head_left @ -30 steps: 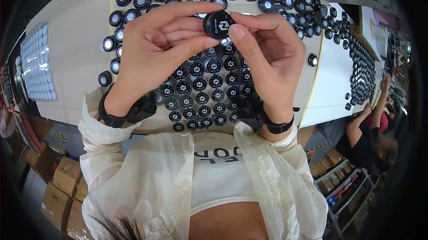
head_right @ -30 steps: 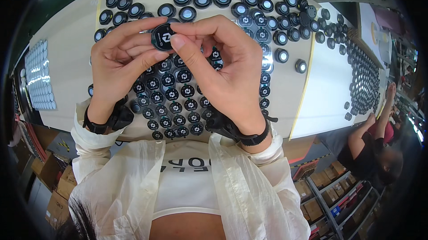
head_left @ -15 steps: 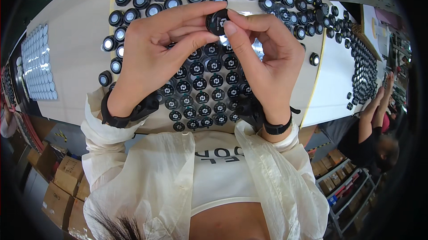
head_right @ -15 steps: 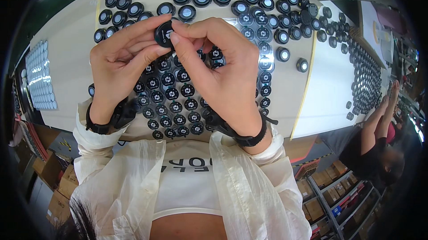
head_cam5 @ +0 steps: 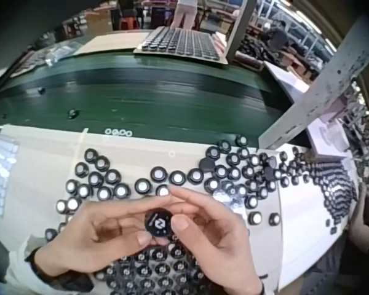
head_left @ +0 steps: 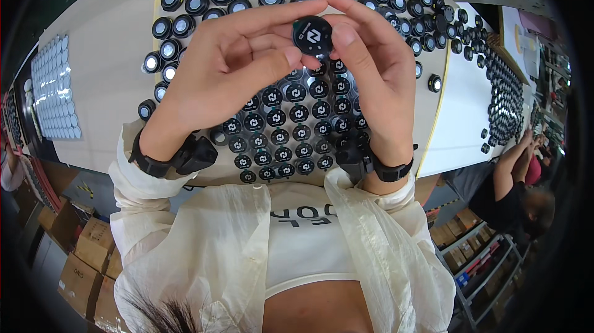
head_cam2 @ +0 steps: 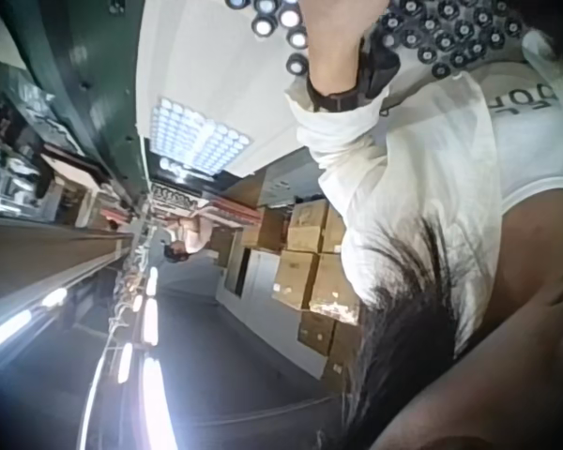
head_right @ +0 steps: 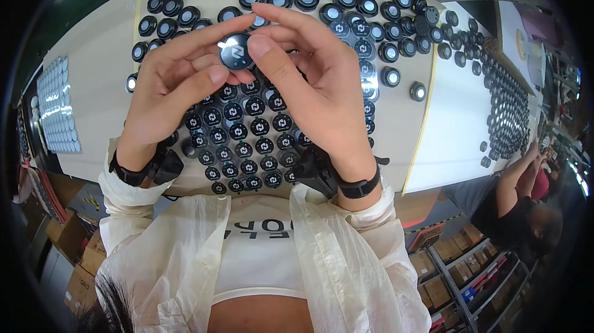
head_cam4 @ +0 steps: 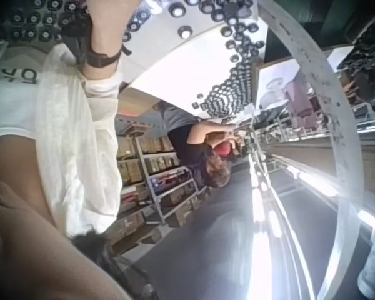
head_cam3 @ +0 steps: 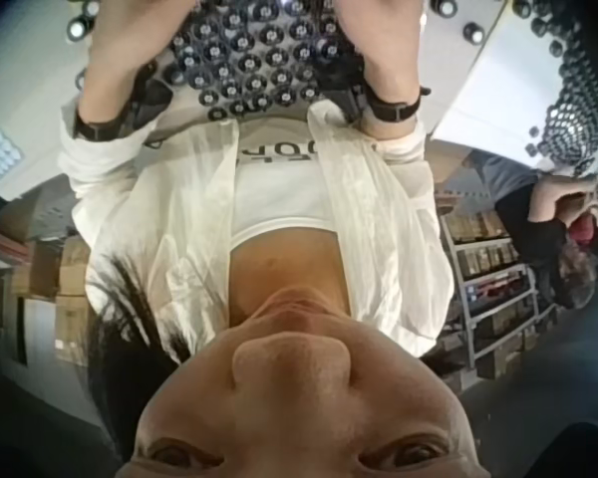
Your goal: Arrange and inspect small circular electronic components on an assembly tray.
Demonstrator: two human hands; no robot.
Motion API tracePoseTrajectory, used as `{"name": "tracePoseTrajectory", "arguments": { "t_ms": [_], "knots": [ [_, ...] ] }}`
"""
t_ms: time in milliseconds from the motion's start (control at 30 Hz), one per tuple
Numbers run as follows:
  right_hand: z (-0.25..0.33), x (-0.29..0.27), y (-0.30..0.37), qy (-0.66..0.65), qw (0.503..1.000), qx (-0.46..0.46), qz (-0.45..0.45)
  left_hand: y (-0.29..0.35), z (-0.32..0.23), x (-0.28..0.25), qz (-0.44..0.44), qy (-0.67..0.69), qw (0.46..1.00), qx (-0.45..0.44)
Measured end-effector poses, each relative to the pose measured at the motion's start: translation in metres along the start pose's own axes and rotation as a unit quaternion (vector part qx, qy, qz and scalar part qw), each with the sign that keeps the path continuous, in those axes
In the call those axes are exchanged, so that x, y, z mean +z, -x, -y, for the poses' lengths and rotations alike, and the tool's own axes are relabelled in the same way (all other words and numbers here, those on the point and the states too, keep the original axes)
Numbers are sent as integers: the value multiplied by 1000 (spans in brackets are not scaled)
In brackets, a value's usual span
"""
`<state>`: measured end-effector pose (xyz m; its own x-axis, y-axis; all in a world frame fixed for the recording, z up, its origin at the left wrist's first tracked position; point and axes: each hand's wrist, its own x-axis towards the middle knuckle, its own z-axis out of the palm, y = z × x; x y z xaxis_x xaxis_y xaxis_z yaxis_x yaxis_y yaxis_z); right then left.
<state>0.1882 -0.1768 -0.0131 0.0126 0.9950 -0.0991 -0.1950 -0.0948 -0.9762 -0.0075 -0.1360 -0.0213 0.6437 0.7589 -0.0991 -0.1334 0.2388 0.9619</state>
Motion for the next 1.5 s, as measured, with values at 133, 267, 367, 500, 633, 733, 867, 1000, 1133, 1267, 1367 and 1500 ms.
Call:
{"name": "tracePoseTrajectory", "arguments": {
  "t_ms": [133,267,367,500,633,733,867,1000,1133,1267,1367,1500],
  "knots": [
    [-5,-1,1,52,999,-1,-3,2,-3,8,-11,-9,1000,-1],
    [-17,-1,0,107,988,-106,-15,1,1,8,-55,-76,995,19],
    [-23,1,0,116,988,-102,-16,-2,-4,-4,-32,-129,991,-6],
    [-20,0,-1,235,970,-53,2,-35,-8,-81,-55,-476,871,105],
    [-12,2,-1,263,962,-51,48,-48,-62,-157,-32,-748,655,98],
    [0,3,4,316,944,-58,71,-63,-31,-198,-140,-784,603,51],
    [13,-11,7,401,911,-41,89,-43,-37,-158,-75,-799,586,112],
    [11,2,-4,457,877,-58,137,-26,-45,-135,27,-765,633,111],
    [-4,33,-24,509,837,-116,161,-22,-50,-123,6,-734,676,72],
    [-25,45,-37,509,838,-133,146,-9,-47,-121,-54,-736,663,126],
    [-29,42,-40,492,854,-118,122,12,-26,-106,-27,-593,791,145],
    [-26,44,-41,469,869,-107,116,37,-11,-71,67,-551,823,123]
  ]
}}
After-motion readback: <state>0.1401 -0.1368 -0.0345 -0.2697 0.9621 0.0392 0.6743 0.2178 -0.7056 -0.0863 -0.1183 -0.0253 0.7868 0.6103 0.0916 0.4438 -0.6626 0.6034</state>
